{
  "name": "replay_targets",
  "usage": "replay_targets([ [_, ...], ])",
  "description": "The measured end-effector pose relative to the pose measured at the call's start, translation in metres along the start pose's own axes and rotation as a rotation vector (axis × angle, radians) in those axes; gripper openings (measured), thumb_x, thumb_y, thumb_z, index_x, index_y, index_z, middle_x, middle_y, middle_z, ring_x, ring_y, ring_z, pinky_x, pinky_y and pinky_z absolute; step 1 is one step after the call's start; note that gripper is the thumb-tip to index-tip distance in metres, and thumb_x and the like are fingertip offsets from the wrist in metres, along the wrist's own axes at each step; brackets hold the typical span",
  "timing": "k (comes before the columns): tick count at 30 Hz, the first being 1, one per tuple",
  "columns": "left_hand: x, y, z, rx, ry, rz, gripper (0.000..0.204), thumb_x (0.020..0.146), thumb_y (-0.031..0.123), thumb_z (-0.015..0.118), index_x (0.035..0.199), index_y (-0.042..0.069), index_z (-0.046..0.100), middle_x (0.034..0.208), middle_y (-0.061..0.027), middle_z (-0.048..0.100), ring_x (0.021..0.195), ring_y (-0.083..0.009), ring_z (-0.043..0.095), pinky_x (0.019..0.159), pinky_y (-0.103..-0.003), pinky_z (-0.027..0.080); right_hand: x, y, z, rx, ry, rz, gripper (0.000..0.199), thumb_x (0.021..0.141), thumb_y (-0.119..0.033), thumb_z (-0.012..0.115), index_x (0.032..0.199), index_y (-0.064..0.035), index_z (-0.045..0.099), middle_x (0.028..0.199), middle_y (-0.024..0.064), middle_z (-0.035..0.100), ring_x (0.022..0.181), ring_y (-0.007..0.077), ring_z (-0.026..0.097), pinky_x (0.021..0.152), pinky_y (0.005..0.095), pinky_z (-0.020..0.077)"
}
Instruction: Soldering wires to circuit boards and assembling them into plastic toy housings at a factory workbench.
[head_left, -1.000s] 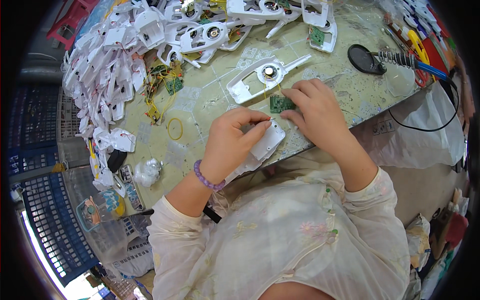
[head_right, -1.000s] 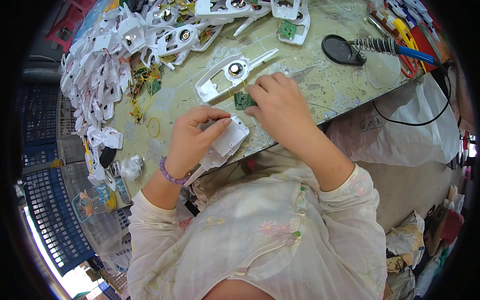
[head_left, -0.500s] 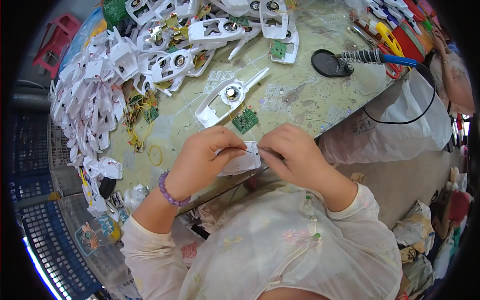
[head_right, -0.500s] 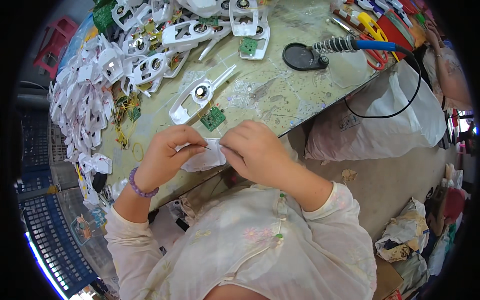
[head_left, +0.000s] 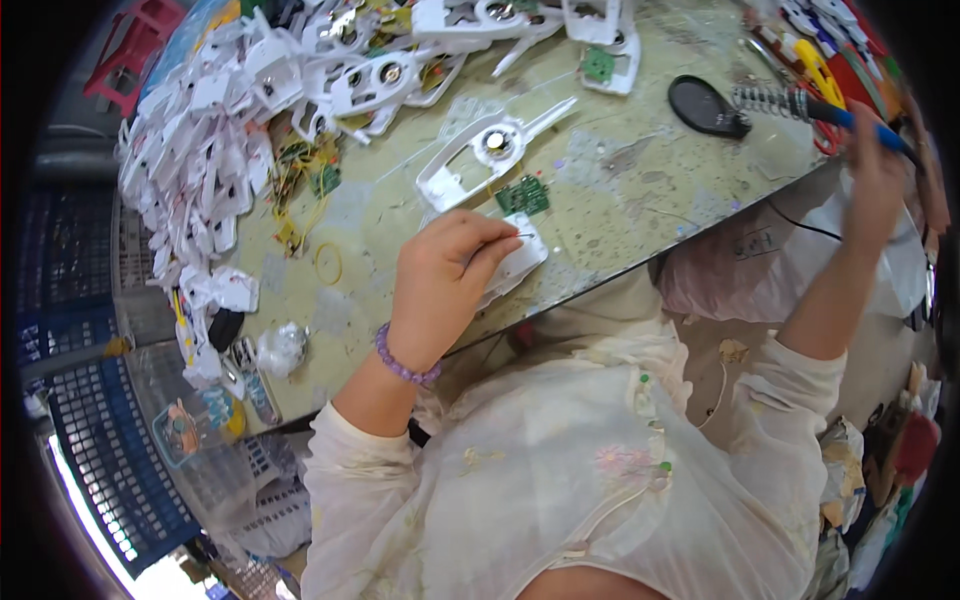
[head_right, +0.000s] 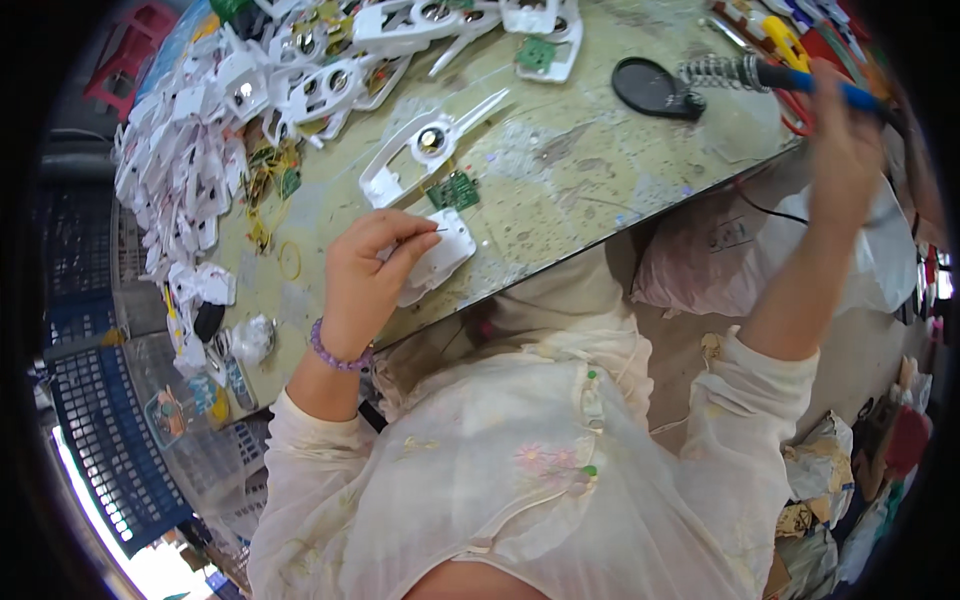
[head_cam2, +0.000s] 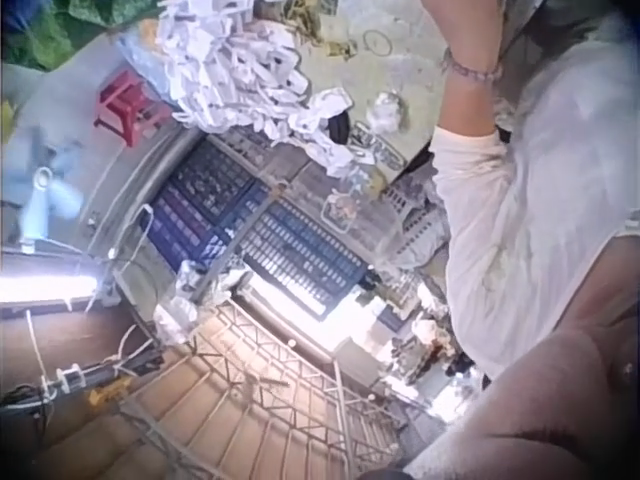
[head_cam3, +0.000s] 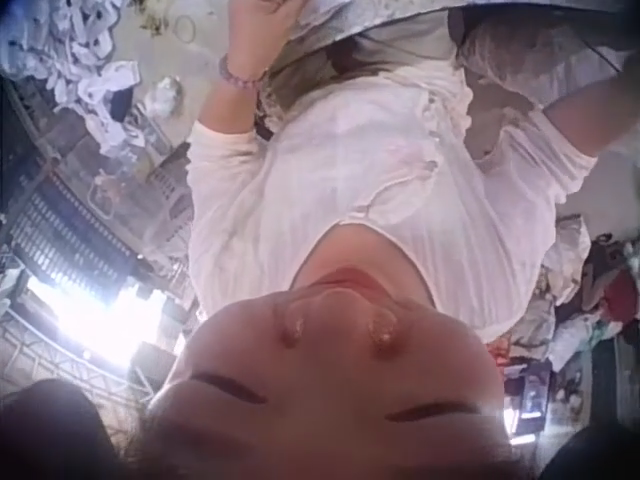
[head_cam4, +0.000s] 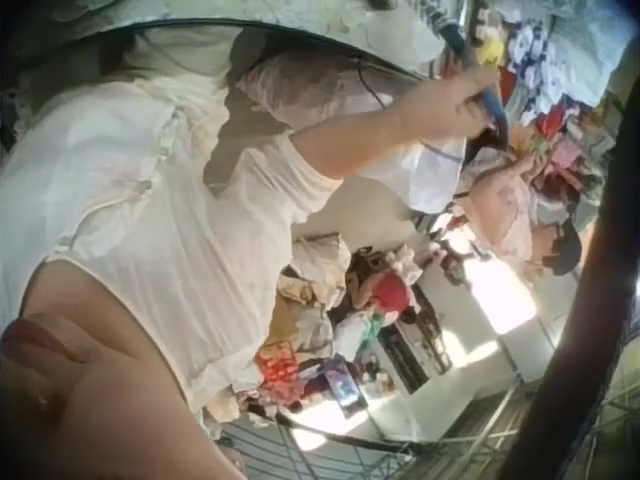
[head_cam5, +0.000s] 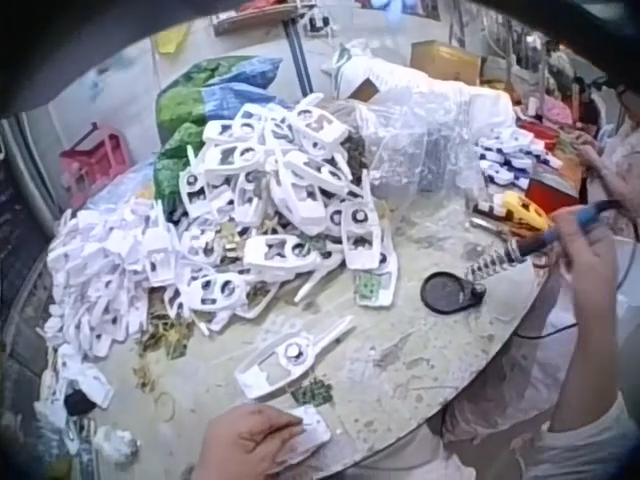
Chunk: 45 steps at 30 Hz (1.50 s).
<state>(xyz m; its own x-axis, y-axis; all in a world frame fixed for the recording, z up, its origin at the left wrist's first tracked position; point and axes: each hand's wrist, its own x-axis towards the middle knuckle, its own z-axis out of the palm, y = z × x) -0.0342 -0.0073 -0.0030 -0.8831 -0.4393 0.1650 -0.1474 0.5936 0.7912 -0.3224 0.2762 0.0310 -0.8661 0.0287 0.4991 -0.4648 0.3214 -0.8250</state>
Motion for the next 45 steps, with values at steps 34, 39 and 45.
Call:
replay_targets([
  [34, 0.017, -0.021, -0.020, 0.107, -0.346, 0.205, 0.008, 0.077, 0.002, 0.070, 0.083, 0.002, 0.066, 0.084, -0.0089, 0.063, 0.075, -0.0255, 0.061, 0.068, -0.033, 0.048, -0.188, -0.032, 0.044, 0.668, -0.126, -0.036, 0.039, 0.096, -0.033, 0.055, 0.115, 0.0008, 0.050, 0.082, 0.0120, 0.053, 0.067, 0.0155, 0.049, 0.059, 0.0277, 0.0434],
  [39, 0.022, -0.029, -0.013, 0.339, -0.072, 0.379, 0.010, 0.071, 0.006, 0.073, 0.078, 0.005, 0.066, 0.089, -0.0060, 0.065, 0.082, -0.0254, 0.063, 0.072, -0.036, 0.050, -0.194, -0.030, 0.045, 0.645, -0.231, -0.074, 0.037, 0.098, -0.035, 0.050, 0.115, -0.0016, 0.053, 0.082, 0.0097, 0.052, 0.072, 0.0152, 0.048, 0.060, 0.0282, 0.0427],
  [45, 0.025, -0.033, -0.010, 0.331, -0.117, 0.425, 0.010, 0.072, 0.005, 0.073, 0.080, 0.004, 0.068, 0.104, -0.0068, 0.068, 0.088, -0.0245, 0.065, 0.076, -0.034, 0.052, -0.199, -0.025, 0.044, 0.658, -0.224, -0.090, 0.035, 0.097, -0.029, 0.054, 0.114, 0.0009, 0.049, 0.078, 0.0109, 0.051, 0.066, 0.0171, 0.050, 0.057, 0.0270, 0.0445],
])
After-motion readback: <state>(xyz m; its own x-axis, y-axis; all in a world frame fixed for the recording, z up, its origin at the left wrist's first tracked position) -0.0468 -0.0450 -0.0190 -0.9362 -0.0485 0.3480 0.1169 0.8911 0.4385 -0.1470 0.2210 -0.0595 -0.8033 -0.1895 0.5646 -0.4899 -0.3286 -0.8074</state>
